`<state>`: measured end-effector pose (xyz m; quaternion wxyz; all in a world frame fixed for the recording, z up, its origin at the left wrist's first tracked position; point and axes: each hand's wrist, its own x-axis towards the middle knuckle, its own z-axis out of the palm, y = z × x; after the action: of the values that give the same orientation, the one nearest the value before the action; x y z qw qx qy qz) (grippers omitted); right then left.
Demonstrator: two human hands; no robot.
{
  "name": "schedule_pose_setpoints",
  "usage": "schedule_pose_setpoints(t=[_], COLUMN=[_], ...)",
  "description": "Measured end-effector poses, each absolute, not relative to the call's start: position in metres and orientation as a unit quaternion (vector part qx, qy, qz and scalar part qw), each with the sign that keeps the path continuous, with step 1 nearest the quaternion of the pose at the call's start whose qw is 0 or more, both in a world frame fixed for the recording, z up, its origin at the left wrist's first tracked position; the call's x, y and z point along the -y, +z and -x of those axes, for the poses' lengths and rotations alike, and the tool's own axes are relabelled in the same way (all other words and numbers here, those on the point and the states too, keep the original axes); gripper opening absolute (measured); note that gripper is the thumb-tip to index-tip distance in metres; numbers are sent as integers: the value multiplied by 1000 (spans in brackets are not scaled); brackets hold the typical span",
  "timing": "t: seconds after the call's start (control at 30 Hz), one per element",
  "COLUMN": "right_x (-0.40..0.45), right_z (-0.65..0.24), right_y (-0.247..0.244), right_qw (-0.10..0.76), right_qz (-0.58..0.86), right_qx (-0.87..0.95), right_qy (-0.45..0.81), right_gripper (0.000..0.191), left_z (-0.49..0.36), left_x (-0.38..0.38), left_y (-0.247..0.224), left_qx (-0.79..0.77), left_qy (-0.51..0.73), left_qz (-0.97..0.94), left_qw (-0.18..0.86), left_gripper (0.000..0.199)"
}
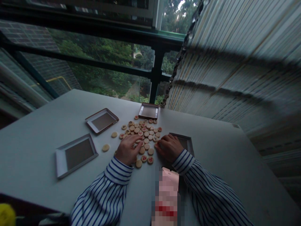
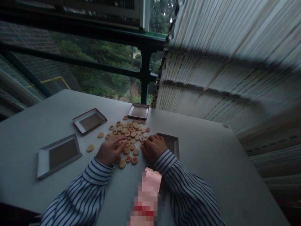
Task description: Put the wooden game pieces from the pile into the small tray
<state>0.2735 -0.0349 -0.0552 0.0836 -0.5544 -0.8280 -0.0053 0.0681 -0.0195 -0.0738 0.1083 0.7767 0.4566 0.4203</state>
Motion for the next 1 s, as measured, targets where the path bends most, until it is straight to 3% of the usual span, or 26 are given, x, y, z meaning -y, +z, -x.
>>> schedule_pose_setpoints(t=[1.0], right_x=[35], right_z=[-277], right_y=[-52], right_qw=[115], right_qz=[568], right_qx=[815], right_qy=[-9], right_gripper=[30], left_z=[-88], left_x=[26], left_y=[-79], left_qx=[-379], left_qy=[202], left_qz=[-902], left_qw=[49], left_gripper=[18])
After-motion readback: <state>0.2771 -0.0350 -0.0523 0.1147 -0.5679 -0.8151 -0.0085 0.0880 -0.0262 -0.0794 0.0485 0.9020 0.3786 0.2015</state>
